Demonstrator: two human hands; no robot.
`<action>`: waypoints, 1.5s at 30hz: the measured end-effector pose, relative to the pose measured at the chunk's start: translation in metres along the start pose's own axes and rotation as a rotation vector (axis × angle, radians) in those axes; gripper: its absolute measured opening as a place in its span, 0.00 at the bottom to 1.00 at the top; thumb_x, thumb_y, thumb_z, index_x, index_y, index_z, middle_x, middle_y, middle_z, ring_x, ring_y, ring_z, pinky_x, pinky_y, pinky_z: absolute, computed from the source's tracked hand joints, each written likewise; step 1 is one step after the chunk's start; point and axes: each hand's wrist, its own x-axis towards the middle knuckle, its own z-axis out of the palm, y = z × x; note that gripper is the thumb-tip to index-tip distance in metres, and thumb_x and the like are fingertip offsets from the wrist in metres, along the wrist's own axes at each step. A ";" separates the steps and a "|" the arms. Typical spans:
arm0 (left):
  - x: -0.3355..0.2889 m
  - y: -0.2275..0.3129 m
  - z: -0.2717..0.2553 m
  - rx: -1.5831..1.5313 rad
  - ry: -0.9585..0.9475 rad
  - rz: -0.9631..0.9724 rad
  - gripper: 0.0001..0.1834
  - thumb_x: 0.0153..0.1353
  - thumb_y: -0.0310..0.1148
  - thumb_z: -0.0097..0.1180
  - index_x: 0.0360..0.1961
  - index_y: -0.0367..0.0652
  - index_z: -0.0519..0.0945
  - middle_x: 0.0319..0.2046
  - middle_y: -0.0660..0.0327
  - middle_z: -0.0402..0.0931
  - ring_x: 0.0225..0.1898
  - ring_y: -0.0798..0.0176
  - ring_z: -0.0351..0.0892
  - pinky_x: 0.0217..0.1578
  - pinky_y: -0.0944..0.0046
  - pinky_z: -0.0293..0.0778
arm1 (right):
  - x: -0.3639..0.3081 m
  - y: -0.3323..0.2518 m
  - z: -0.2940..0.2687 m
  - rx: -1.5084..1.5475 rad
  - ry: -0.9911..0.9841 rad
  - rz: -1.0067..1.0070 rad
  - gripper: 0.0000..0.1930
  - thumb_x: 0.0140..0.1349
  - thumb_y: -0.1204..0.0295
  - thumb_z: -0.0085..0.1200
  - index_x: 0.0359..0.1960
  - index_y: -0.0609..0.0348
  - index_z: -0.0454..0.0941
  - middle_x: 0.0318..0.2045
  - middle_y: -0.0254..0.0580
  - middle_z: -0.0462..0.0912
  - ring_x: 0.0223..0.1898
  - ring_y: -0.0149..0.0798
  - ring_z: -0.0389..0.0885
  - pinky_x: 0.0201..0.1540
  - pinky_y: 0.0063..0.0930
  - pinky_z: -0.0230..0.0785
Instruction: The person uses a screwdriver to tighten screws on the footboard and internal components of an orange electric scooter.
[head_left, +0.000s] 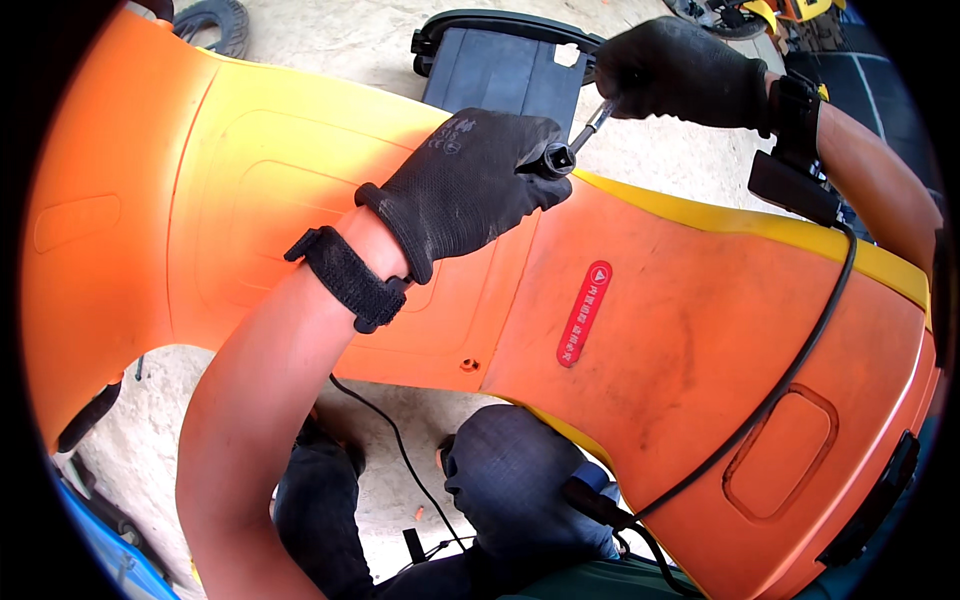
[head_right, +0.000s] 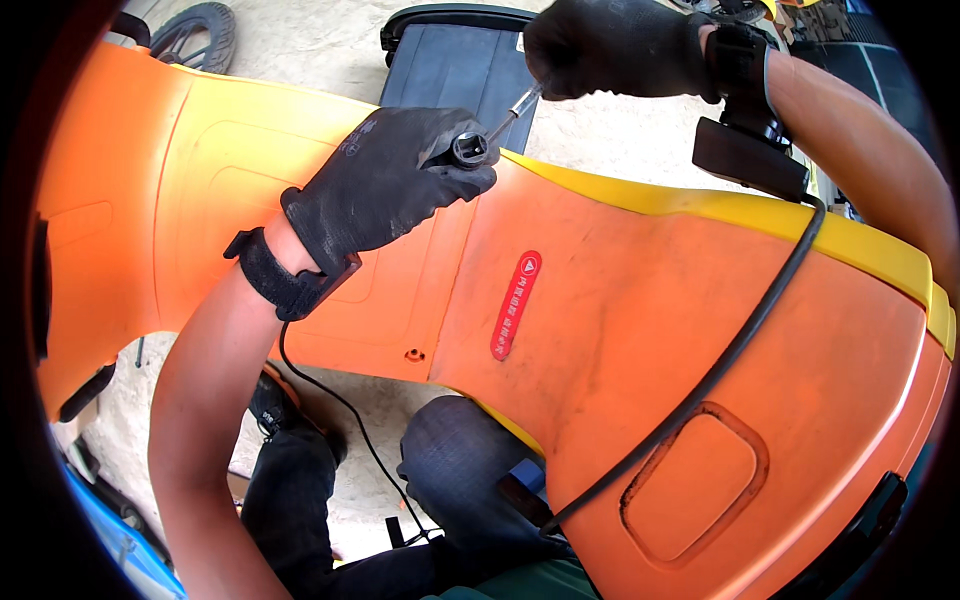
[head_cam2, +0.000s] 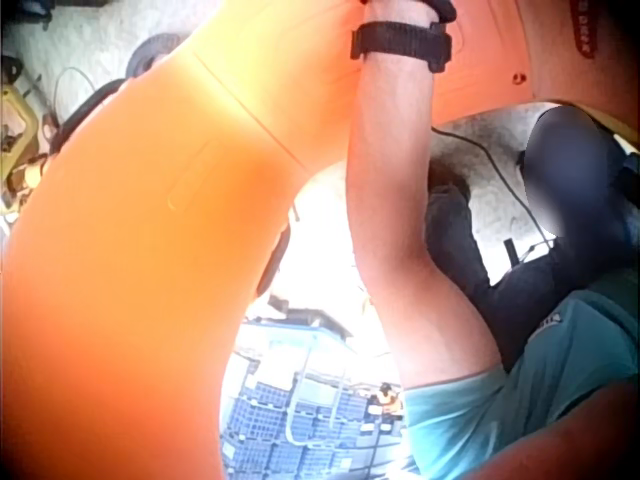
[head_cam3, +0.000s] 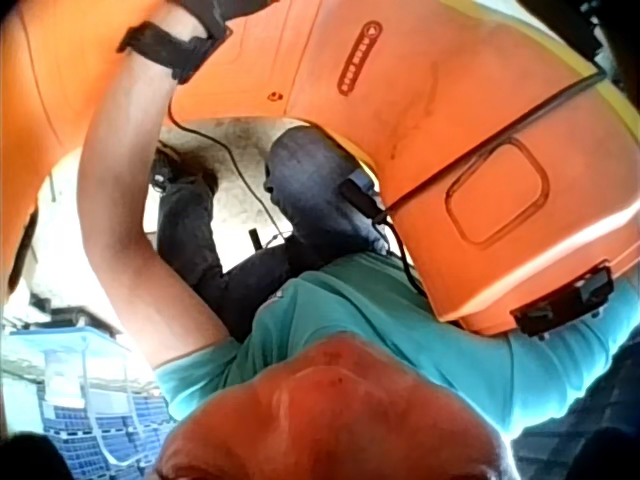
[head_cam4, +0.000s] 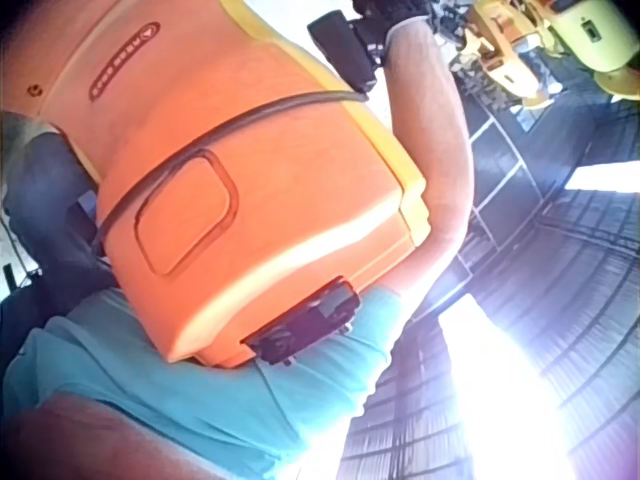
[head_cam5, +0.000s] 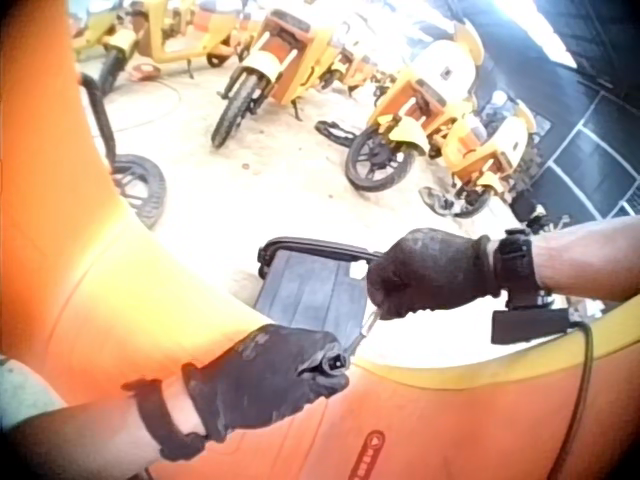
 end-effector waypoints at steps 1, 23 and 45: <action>-0.001 0.002 0.001 0.033 0.029 0.021 0.12 0.62 0.36 0.62 0.37 0.37 0.81 0.26 0.53 0.78 0.26 0.57 0.76 0.32 0.60 0.72 | 0.001 -0.002 0.000 0.006 0.026 -0.005 0.06 0.61 0.74 0.63 0.32 0.62 0.79 0.21 0.34 0.79 0.23 0.26 0.79 0.27 0.28 0.73; -0.005 0.005 0.016 0.182 -0.003 -0.040 0.14 0.56 0.38 0.68 0.35 0.37 0.82 0.29 0.54 0.80 0.31 0.52 0.79 0.34 0.57 0.74 | 0.022 -0.042 -0.014 -0.099 0.244 -0.686 0.13 0.56 0.81 0.57 0.43 0.57 0.74 0.46 0.45 0.78 0.40 0.54 0.81 0.41 0.41 0.76; 0.010 -0.016 0.012 -0.387 -0.137 0.016 0.16 0.67 0.41 0.57 0.46 0.40 0.82 0.40 0.57 0.84 0.44 0.60 0.82 0.47 0.61 0.77 | 0.004 -0.084 0.005 -0.129 0.264 -1.007 0.08 0.64 0.70 0.60 0.41 0.59 0.82 0.47 0.43 0.83 0.52 0.47 0.82 0.52 0.37 0.80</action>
